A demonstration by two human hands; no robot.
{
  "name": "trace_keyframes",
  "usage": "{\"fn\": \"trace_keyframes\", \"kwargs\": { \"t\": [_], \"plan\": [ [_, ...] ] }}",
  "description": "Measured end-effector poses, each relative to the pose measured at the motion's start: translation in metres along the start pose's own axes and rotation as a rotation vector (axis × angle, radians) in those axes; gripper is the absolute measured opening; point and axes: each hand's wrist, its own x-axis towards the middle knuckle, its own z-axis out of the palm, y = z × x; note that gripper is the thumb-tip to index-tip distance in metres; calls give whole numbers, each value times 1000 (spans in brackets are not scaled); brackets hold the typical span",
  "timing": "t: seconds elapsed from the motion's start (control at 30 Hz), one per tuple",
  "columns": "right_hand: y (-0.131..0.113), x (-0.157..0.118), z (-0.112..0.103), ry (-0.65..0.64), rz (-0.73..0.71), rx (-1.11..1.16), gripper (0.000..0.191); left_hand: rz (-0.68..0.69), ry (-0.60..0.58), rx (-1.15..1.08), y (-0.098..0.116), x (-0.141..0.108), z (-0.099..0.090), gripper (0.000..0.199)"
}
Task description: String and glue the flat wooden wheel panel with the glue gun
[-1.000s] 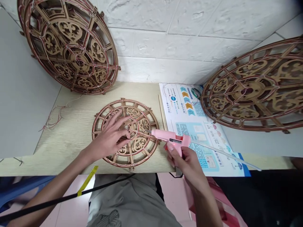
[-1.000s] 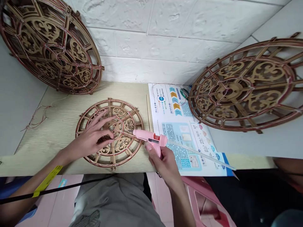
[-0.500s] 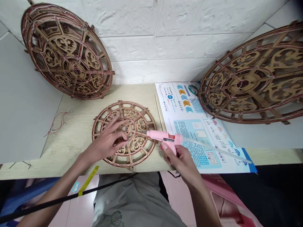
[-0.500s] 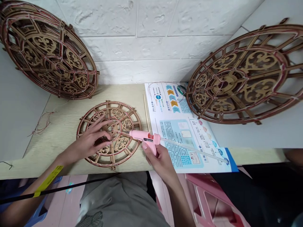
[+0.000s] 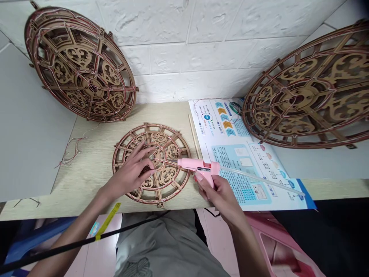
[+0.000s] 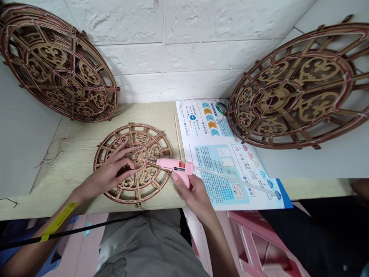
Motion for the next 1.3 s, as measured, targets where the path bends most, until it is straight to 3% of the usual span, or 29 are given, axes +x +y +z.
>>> {"fn": "trace_keyframes", "kwargs": {
  "t": [0.17,0.37,0.63,1.0,1.3],
  "plan": [
    [4,3,-1,-15,-11,-20,56,91,98,85,4,-1,3,15],
    [7,2,-4,-64,-99,-126,51,95,88,42,5,-5,4,13],
    [-1,-4,15,-139,-195,-269,44,85,118,10,3,-12,10,6],
    [-1,-4,19,-137,-162,-317,48,7,137,-40,6,-14,18,8],
    [-8,1,15,-197,-163,-362,47,-91,67,-113,2,-10,9,18]
  ]
}}
